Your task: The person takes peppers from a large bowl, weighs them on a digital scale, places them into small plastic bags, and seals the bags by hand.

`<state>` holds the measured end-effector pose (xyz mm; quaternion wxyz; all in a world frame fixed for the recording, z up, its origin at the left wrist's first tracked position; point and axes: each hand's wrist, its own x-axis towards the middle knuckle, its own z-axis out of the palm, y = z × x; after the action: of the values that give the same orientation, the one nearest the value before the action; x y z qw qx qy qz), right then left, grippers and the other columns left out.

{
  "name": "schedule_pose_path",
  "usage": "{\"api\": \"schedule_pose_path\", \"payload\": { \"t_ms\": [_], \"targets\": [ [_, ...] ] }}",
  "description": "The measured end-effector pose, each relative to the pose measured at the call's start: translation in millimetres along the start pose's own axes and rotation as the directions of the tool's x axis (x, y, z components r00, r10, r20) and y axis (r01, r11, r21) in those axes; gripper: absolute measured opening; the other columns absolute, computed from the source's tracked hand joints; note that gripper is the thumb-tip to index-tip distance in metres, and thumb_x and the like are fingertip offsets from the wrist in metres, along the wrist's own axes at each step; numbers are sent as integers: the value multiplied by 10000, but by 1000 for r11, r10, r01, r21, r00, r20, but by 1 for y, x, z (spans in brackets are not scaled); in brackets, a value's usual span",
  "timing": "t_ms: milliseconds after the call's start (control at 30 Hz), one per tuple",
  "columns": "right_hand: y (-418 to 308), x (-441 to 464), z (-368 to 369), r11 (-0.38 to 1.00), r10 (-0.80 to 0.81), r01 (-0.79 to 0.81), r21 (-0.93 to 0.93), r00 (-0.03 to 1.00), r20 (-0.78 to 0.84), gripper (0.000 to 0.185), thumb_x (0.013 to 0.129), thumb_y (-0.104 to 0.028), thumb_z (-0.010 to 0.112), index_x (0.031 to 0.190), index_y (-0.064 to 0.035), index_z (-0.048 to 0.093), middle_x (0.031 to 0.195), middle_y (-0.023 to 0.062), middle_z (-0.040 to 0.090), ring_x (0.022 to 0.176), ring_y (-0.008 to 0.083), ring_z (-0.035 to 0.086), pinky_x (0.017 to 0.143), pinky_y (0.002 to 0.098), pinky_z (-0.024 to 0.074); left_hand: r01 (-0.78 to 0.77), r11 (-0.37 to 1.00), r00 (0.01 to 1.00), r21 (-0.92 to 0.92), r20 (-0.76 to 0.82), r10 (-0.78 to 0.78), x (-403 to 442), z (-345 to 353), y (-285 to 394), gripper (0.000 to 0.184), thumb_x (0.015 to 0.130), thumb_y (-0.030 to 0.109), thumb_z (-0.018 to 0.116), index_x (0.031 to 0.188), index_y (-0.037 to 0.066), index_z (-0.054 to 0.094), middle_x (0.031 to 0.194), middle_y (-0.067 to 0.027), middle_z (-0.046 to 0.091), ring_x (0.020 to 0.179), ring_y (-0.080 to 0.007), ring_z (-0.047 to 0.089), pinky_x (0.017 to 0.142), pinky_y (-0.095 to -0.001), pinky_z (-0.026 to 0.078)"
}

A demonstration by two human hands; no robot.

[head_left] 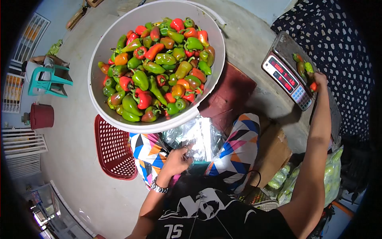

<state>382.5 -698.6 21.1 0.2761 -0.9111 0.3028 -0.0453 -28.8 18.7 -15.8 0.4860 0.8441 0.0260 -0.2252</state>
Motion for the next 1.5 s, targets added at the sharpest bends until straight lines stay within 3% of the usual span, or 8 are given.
{"api": "schedule_pose_path", "payload": {
  "t_ms": [67, 133, 267, 400, 500, 667, 800, 1500],
  "targets": [
    [51, 39, -34, 805, 77, -220, 551, 960, 270, 444, 766, -293, 905, 1038, 2, 716, 962, 137, 703, 847, 274, 692, 794, 321, 555, -21, 1000, 1000, -7, 5, 21, -1, -1, -1, 616, 755, 102, 737, 1364, 65, 650, 760, -264, 627, 656, -370, 677, 660, -410, 533],
    [48, -19, -68, 61, 66, -305, 950, 951, 301, 345, 869, -197, 817, 1055, 28, 634, 1003, 162, 652, 842, 283, 675, 767, 340, 603, -52, 999, 999, -9, 10, 52, 2, -1, 1, 628, 753, 98, 731, 1375, 73, 645, 714, -252, 602, 636, -362, 665, 660, -409, 532],
    [0, -203, -38, -446, 185, -113, 888, 959, 214, 276, 946, -58, 674, 1162, 80, 571, 1120, 222, 625, 947, 260, 666, 688, 291, 636, -87, 996, 996, 28, 18, 87, 5, 2, -5, 655, 750, 90, 722, 1399, 85, 630, 669, -235, 571, 631, -355, 658, 667, -407, 531],
    [53, -272, 38, -56, -358, -677, 733, 699, 619, 250, 976, -110, 642, 1143, 68, 586, 1056, 196, 652, 767, 205, 662, 622, 256, 599, -47, 998, 998, 29, 31, 46, 4, 0, 3, 653, 752, 83, 719, 1399, 84, 631, 707, -243, 593, 661, -361, 668, 685, -403, 535],
    [33, -297, 51, 41, -89, -779, 626, 621, 779, 266, 967, -110, 627, 1151, 69, 559, 1025, 163, 646, 794, 215, 671, 666, 286, 604, -57, 998, 998, 39, 23, 56, 3, 1, 3, 642, 758, 72, 722, 1394, 80, 633, 755, -257, 617, 690, -365, 682, 702, -399, 540],
    [29, -214, -6, 402, -234, -257, 879, 899, 370, 375, 884, -47, 639, 1215, 85, 523, 1084, 153, 625, 1041, 255, 644, 858, 347, 564, -28, 998, 1000, 48, 11, 28, 1, 0, 3, 635, 773, 51, 733, 1398, 81, 631, 777, -248, 638, 690, -306, 682, 694, -378, 540],
    [32, -132, -15, 939, -144, 161, 305, 986, -79, 471, 785, -101, 791, 1207, 38, 637, 1049, 128, 699, 995, 207, 680, 877, 315, 516, -81, 995, 997, 53, -7, 82, 5, 6, -3, 636, 784, 26, 739, 1407, 97, 635, 714, -180, 645, 616, -168, 643, 633, -332, 527],
    [-1, -150, 15, 910, -382, 223, -350, 780, -496, 604, 802, -243, 840, 1323, -15, 637, 1284, 200, 675, 1227, 345, 626, 1058, 399, 476, -31, 998, 999, 56, -5, 32, 2, 3, -4, 643, 753, 89, 759, 1385, 84, 639, 765, -254, 628, 735, -395, 692, 702, -420, 539]
  ]
}}
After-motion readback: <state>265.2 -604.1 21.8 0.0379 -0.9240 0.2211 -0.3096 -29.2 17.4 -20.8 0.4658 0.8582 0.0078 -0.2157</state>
